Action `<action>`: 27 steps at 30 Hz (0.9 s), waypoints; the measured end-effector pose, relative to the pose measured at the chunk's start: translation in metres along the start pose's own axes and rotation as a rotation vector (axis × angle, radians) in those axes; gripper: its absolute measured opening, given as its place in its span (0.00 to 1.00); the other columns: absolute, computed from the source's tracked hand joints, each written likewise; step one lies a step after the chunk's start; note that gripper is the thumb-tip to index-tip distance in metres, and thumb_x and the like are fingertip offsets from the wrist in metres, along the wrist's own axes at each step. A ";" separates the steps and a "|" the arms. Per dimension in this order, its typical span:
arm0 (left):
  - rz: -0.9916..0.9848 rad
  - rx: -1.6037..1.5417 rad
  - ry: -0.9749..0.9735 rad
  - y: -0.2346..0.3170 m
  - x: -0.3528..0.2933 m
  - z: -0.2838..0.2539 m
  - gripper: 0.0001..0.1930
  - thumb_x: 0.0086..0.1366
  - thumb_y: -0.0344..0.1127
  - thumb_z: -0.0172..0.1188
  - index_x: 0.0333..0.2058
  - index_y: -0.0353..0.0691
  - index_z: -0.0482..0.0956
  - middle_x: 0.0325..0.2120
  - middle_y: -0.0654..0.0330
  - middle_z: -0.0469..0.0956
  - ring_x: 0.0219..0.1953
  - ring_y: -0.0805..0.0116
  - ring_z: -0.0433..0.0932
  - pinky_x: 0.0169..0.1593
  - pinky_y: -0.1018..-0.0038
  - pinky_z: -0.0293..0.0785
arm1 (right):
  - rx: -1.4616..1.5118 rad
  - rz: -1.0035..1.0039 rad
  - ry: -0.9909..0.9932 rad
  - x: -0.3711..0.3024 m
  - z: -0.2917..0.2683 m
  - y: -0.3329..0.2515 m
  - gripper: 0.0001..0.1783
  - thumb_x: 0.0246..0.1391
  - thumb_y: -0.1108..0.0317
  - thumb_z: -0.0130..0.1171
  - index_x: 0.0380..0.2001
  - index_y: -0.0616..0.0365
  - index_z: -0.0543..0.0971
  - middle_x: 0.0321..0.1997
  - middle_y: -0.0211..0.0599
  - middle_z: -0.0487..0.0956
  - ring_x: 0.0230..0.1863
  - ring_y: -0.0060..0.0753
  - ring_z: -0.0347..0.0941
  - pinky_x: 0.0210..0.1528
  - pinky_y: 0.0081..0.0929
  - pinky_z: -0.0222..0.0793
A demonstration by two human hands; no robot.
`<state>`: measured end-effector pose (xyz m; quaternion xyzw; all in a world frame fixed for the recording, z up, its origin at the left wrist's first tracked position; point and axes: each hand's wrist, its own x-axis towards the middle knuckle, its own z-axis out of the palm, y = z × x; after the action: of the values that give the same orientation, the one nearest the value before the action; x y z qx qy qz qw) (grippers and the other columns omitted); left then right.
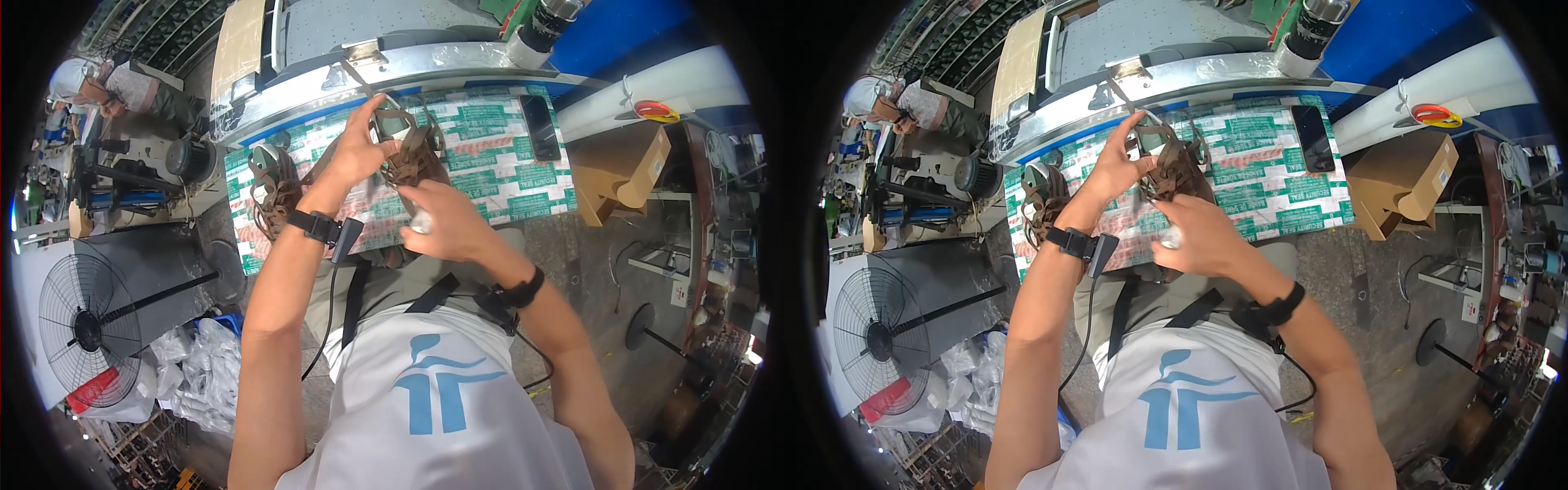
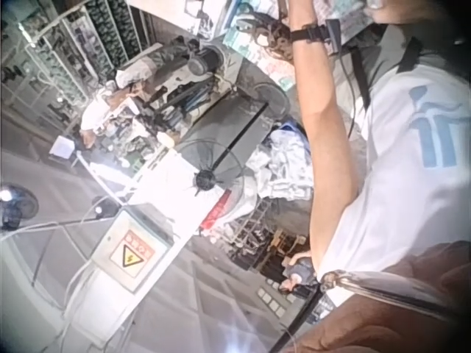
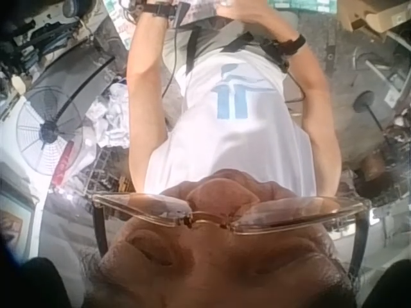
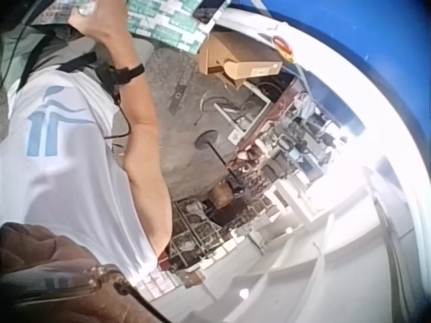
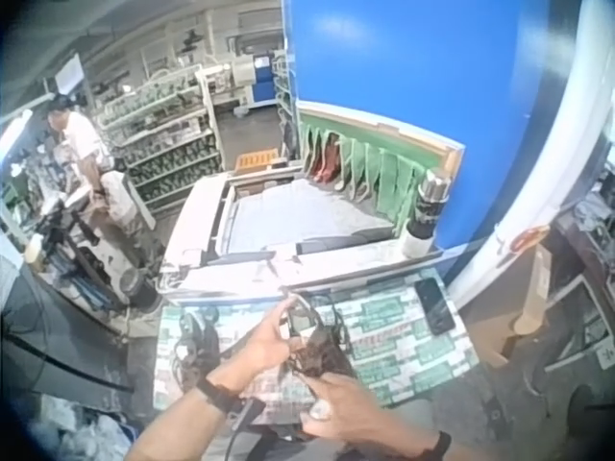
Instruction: Checking and lacing shoes in a footwear production facility.
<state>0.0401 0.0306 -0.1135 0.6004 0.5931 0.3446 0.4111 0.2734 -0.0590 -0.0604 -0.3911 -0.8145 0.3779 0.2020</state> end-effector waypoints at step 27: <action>-0.169 0.120 0.864 -0.116 -0.189 -0.116 0.31 0.75 0.38 0.66 0.70 0.30 0.70 0.69 0.40 0.70 0.73 0.42 0.68 0.77 0.54 0.61 | -0.185 0.267 0.509 0.047 0.075 0.067 0.56 0.49 0.53 0.83 0.71 0.75 0.64 0.66 0.65 0.74 0.66 0.68 0.72 0.69 0.55 0.71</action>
<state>-0.1250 -0.1525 -0.1548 0.3733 0.7766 0.4939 0.1166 0.2306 -0.0291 -0.1580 -0.5935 -0.7101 0.2153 0.3117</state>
